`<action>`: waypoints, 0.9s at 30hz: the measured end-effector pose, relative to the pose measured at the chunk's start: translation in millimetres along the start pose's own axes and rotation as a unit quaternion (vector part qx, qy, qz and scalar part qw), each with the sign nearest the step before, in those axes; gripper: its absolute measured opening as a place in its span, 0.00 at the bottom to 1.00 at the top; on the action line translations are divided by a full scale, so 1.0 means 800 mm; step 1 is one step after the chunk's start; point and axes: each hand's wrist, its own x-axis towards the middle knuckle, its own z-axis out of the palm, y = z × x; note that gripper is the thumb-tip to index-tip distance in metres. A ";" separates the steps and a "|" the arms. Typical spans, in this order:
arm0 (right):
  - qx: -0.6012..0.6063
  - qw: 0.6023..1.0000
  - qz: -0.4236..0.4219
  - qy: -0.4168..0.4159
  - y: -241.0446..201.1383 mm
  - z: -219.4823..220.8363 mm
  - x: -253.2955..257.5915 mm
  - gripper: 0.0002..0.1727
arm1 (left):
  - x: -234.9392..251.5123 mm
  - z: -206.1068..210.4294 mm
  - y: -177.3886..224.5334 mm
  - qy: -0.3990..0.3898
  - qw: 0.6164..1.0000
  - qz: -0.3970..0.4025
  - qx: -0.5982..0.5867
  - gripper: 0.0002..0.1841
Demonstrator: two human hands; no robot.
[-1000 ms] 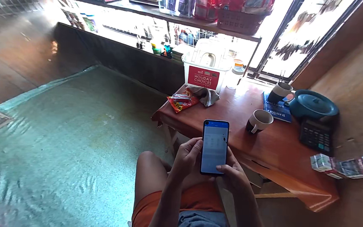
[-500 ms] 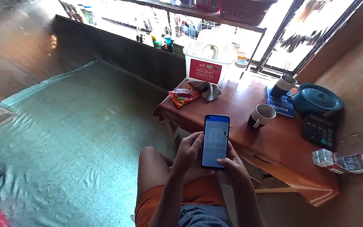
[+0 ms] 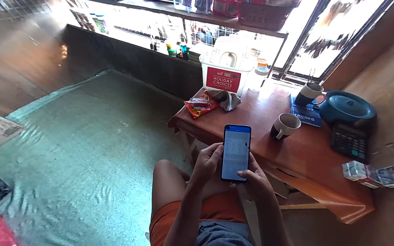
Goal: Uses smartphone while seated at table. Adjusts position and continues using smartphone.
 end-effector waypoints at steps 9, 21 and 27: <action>-0.013 1.000 0.008 0.013 0.006 -0.002 0.001 0.38 | 0.003 -0.006 -0.012 -0.003 1.000 -0.006 0.011 0.16; -0.005 1.000 0.003 0.011 0.001 0.000 0.001 0.38 | 0.003 -0.002 -0.007 0.001 1.000 -0.004 0.002 0.15; -0.001 1.000 0.001 0.004 0.003 -0.001 0.002 0.37 | 0.002 -0.003 -0.008 -0.002 1.000 0.001 0.006 0.16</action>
